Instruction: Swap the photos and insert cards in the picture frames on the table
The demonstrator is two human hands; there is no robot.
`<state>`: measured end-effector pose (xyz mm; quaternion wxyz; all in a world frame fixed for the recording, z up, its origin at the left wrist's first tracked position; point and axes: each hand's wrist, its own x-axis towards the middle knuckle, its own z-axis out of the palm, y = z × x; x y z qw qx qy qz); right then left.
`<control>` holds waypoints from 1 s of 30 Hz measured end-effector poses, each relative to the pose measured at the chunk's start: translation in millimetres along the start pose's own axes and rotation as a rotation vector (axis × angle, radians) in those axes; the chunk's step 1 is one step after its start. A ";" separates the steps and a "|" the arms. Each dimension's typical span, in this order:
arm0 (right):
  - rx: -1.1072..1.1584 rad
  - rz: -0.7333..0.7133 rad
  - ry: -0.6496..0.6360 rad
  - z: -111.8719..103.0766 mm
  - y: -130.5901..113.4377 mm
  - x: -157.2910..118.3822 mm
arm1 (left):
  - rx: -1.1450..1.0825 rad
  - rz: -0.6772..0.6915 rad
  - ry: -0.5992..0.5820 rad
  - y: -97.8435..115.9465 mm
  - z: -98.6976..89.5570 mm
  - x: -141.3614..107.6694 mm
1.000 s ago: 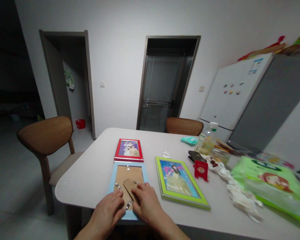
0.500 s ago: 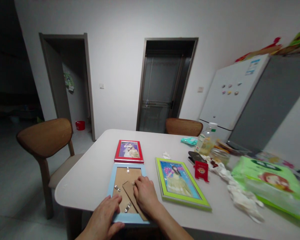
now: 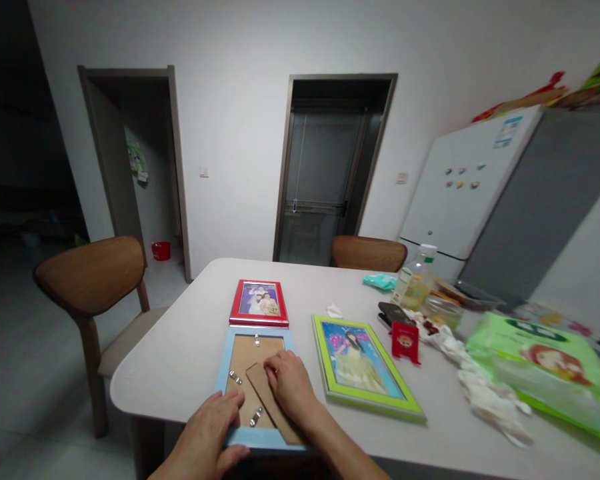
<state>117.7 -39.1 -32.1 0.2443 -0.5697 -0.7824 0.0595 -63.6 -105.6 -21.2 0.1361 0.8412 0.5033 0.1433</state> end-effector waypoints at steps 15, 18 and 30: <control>-0.041 0.094 0.010 2.6 10.1 9.6 | 0.025 0.014 0.005 -3.6 5.6 0.6; -0.071 0.144 0.073 4.7 13.4 12.0 | 0.027 0.017 0.008 -4.1 5.4 1.0; -0.055 0.007 0.069 -5.0 25.2 0.7 | -0.051 0.062 0.086 -2.4 8.0 -1.8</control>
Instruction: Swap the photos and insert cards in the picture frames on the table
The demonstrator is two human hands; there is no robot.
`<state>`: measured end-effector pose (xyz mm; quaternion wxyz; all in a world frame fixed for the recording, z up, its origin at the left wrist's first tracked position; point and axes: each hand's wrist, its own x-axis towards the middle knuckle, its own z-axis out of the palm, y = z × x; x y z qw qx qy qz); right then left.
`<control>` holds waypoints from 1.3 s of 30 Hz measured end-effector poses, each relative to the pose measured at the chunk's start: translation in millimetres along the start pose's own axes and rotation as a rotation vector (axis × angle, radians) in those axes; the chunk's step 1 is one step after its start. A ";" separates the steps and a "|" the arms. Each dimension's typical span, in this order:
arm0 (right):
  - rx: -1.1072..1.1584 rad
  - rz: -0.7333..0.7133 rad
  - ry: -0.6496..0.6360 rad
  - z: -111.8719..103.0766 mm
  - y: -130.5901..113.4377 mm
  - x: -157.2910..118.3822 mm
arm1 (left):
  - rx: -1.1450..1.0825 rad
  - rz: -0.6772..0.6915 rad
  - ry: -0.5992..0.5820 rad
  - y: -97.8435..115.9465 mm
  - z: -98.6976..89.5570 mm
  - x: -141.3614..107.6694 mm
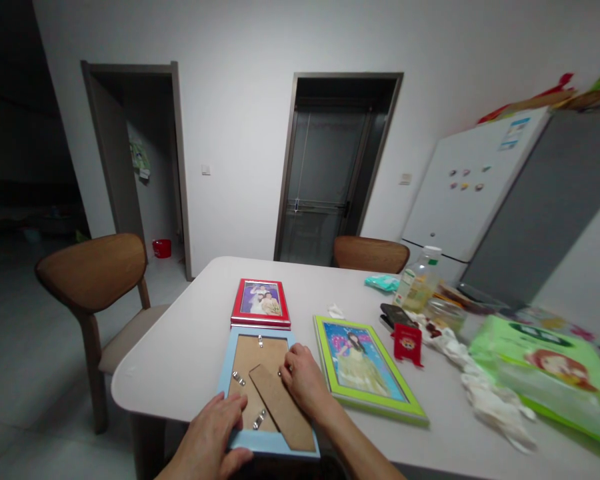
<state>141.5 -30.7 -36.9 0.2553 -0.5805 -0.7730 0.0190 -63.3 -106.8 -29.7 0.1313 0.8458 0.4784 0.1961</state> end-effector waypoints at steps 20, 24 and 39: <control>-0.129 0.037 -0.102 19.4 -40.1 40.5 | 0.051 0.080 0.029 -3.7 2.2 0.4; -0.152 0.005 -0.120 30.2 -49.6 45.6 | 0.033 0.071 0.016 -5.0 3.6 0.7; -0.168 -0.007 -0.136 33.7 -44.7 56.4 | -0.023 0.054 0.013 -5.8 7.0 -0.9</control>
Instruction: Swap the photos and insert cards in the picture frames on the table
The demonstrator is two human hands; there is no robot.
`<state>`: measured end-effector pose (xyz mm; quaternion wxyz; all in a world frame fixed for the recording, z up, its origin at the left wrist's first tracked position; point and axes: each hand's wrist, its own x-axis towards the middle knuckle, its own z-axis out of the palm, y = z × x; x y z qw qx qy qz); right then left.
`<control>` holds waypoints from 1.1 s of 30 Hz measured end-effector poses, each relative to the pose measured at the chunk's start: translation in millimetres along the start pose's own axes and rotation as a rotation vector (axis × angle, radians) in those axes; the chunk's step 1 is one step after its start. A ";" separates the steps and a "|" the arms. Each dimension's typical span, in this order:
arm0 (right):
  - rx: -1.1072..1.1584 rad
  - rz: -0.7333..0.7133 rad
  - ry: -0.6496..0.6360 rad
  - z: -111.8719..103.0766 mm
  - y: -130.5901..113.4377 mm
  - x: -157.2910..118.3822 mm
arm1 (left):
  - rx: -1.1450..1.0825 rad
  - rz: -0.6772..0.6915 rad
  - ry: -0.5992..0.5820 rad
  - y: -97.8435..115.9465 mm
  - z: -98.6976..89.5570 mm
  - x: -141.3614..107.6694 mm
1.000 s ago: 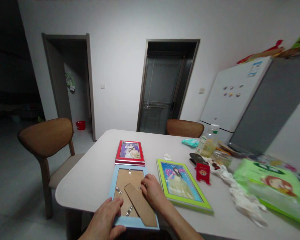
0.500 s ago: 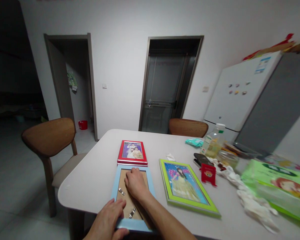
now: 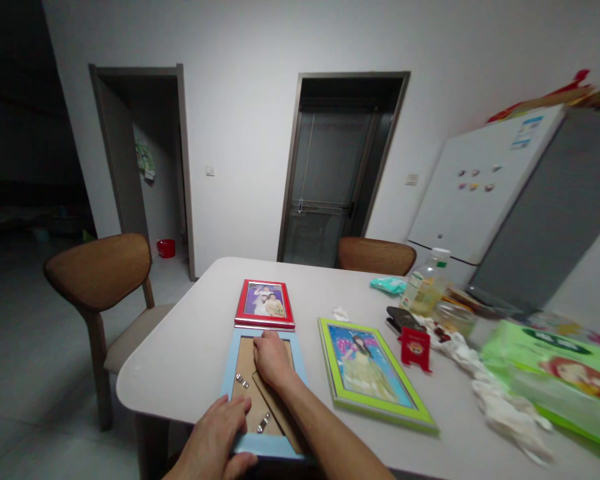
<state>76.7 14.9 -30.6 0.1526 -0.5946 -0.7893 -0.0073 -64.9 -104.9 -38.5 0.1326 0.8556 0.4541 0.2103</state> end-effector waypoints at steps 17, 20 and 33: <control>0.196 0.064 0.056 7.8 9.4 -0.9 | 0.075 0.026 -0.024 2.1 -3.7 -2.1; 0.247 0.067 0.052 7.7 11.8 1.1 | 0.096 0.015 -0.057 4.3 -7.0 -2.5; 0.322 0.097 0.044 15.2 15.2 6.1 | 0.083 0.019 -0.045 4.7 -8.4 -0.5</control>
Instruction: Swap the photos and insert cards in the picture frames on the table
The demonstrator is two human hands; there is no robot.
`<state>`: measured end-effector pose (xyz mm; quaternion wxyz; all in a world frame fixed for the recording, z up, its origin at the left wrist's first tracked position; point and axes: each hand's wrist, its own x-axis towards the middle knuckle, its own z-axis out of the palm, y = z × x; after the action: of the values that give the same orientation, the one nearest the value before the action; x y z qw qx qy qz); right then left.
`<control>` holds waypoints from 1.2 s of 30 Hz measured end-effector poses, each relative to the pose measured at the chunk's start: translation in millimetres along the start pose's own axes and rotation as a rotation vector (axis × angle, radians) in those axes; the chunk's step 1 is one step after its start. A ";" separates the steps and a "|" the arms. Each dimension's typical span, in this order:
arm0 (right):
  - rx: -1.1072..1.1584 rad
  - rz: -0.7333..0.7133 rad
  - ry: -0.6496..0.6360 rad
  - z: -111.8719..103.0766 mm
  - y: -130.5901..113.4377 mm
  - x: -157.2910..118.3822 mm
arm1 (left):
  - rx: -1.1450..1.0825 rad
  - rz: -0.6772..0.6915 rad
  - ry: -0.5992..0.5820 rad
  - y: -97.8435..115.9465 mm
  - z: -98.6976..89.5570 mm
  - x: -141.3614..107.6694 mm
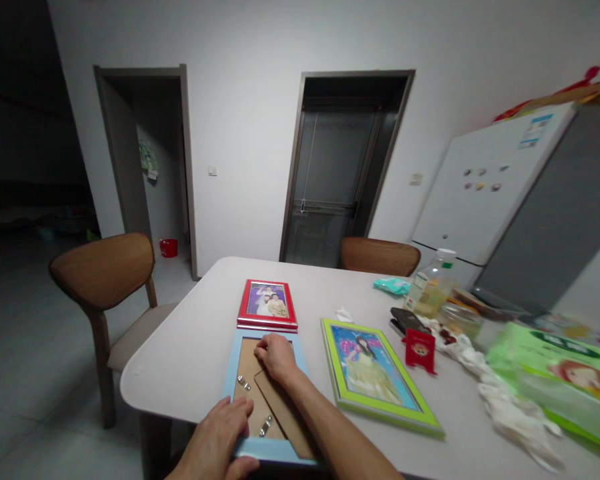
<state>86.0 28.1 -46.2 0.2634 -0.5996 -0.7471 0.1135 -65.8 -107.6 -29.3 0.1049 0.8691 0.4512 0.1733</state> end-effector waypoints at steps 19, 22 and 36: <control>-0.100 -0.158 -0.020 -13.6 2.2 -14.6 | 0.012 0.022 0.002 -1.7 -0.5 -2.0; -0.109 -0.156 -0.024 -14.5 1.0 -15.6 | 0.002 0.023 0.020 -3.1 1.2 -1.2; -0.095 -0.070 0.045 -9.7 4.0 -16.9 | -0.008 0.077 0.077 -12.5 12.7 -1.7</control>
<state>96.9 11.5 -44.4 0.2553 -0.5874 -0.7660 0.0552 -71.1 -102.2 -45.6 0.0841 0.8780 0.4206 0.2123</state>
